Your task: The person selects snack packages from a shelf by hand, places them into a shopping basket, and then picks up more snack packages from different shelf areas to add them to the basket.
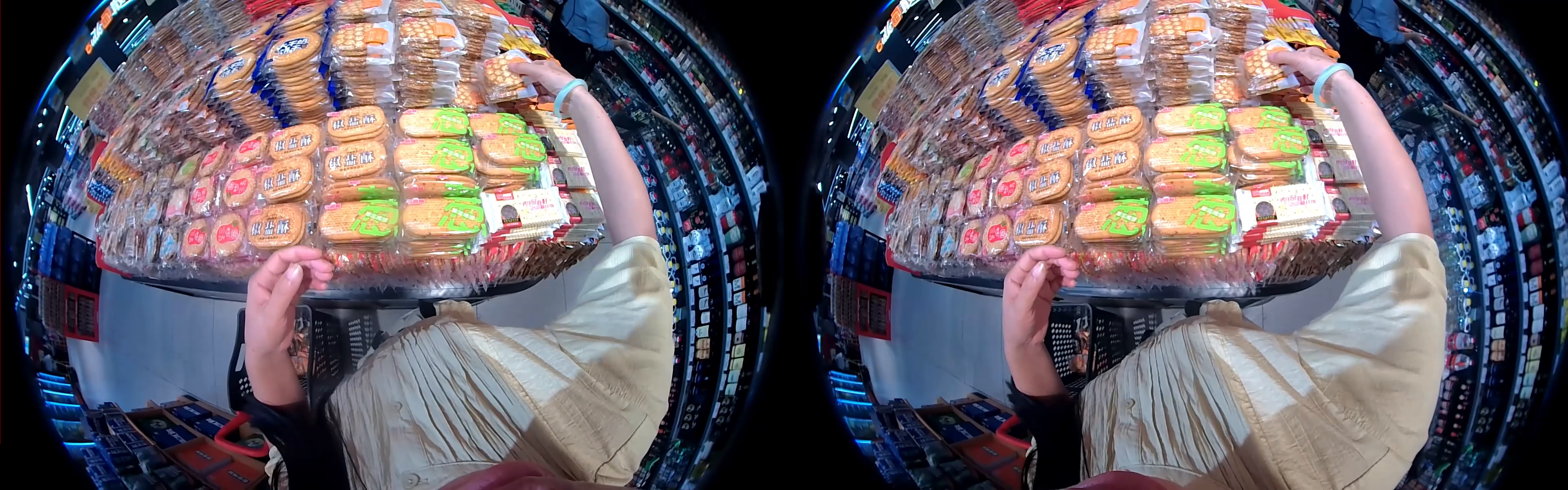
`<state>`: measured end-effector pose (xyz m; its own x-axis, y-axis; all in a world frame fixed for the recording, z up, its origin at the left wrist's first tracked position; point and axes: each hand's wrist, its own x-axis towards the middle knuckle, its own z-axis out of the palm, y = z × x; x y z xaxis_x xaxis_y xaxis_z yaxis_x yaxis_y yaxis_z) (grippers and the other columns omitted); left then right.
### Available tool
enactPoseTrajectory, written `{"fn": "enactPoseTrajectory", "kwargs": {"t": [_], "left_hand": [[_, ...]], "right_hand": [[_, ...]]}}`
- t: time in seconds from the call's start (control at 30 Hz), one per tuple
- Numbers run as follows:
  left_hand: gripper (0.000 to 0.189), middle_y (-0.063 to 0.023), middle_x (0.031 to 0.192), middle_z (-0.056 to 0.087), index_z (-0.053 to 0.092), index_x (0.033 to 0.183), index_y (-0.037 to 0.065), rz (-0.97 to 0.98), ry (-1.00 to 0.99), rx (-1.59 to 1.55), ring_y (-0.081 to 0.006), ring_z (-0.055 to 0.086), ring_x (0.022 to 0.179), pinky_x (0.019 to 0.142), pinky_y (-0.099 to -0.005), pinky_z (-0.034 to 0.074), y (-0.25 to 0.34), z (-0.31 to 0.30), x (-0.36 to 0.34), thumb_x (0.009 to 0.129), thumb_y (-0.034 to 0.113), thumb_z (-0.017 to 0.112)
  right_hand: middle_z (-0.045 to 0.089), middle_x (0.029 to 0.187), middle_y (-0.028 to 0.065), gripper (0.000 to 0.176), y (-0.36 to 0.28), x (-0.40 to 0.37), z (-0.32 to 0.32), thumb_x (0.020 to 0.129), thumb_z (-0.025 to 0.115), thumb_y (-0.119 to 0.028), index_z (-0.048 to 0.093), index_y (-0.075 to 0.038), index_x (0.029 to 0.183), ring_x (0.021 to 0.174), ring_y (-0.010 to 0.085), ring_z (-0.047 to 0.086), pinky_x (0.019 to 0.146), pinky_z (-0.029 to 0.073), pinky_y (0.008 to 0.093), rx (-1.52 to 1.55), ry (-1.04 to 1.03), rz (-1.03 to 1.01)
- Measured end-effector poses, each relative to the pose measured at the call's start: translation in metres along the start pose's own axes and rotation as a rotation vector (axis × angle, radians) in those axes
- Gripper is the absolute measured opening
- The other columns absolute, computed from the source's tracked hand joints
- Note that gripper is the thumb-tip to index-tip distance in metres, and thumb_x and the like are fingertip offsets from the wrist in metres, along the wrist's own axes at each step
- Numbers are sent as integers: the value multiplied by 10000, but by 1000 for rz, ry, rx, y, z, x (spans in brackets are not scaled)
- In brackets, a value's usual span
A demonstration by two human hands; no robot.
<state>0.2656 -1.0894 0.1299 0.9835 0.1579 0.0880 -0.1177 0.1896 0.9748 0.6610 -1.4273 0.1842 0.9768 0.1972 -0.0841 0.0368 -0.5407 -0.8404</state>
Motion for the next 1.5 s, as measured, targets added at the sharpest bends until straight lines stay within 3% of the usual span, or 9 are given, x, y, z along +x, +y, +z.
{"fn": "enactPoseTrajectory", "kwargs": {"t": [0.2,0.33,0.4,0.47,0.53,1.13,1.3,1.47,1.5], "left_hand": [[318,-114,1033,621,511,1182,-25,-36,-35,-30,-174,602,930,795,-299,486,11,10,25,944,185,488],[359,-79,1092,595,470,1249,16,-51,-41,-55,-130,586,962,803,-273,488,26,33,62,940,193,521],[400,-79,1120,576,451,1267,22,-58,-45,-19,-129,574,984,807,-274,487,34,46,83,928,214,544],[444,-79,1147,558,432,1285,27,-62,-48,14,-128,562,1006,812,-274,486,39,56,104,917,236,568],[433,-110,1189,548,423,1290,39,-48,-41,62,-161,563,1051,824,-301,496,41,61,123,918,216,558],[807,-149,1210,482,227,1376,-40,210,7,555,-179,516,1047,837,-309,467,24,113,208,824,343,675],[605,-120,1106,496,394,1239,-38,-130,-30,190,-180,531,975,808,-304,514,15,125,211,835,314,675],[547,-117,1097,461,409,1196,-5,-155,-31,-79,-204,515,966,867,-329,512,-5,126,222,823,275,696],[557,-120,1107,445,392,1212,-6,-160,-2,-113,-214,512,976,869,-339,512,-6,127,222,825,259,693]], "right_hand": [[546,653,-60,359,-21,-25,-32,740,728,-473,581,-147,768,629,42,548,545,445,206,323,23,-196],[664,889,-18,445,-48,-12,-23,819,663,-439,595,-105,1105,657,31,584,471,444,151,416,-162,-291],[634,1070,58,635,-58,7,-16,812,617,-542,527,-84,1243,836,114,627,588,521,218,305,-244,-338],[605,1086,98,447,-91,-9,9,806,664,-202,506,-107,1213,926,255,591,721,492,363,627,-286,-114],[663,910,11,270,-100,-10,17,864,624,-272,583,-142,1097,671,136,597,587,491,307,611,-334,-165],[540,669,17,249,-132,-20,44,852,595,-342,641,-125,965,489,134,519,420,444,294,236,-319,-160],[636,876,21,316,-126,20,49,873,564,-319,644,-109,1094,688,107,562,549,455,264,-37,-352,-571],[641,1035,54,351,-115,15,52,883,559,-331,636,-85,1120,868,112,570,679,466,276,50,-222,-551],[575,1158,101,593,-108,8,52,825,555,-507,521,-89,1244,982,194,564,741,500,332,-38,-130,-438]]}}
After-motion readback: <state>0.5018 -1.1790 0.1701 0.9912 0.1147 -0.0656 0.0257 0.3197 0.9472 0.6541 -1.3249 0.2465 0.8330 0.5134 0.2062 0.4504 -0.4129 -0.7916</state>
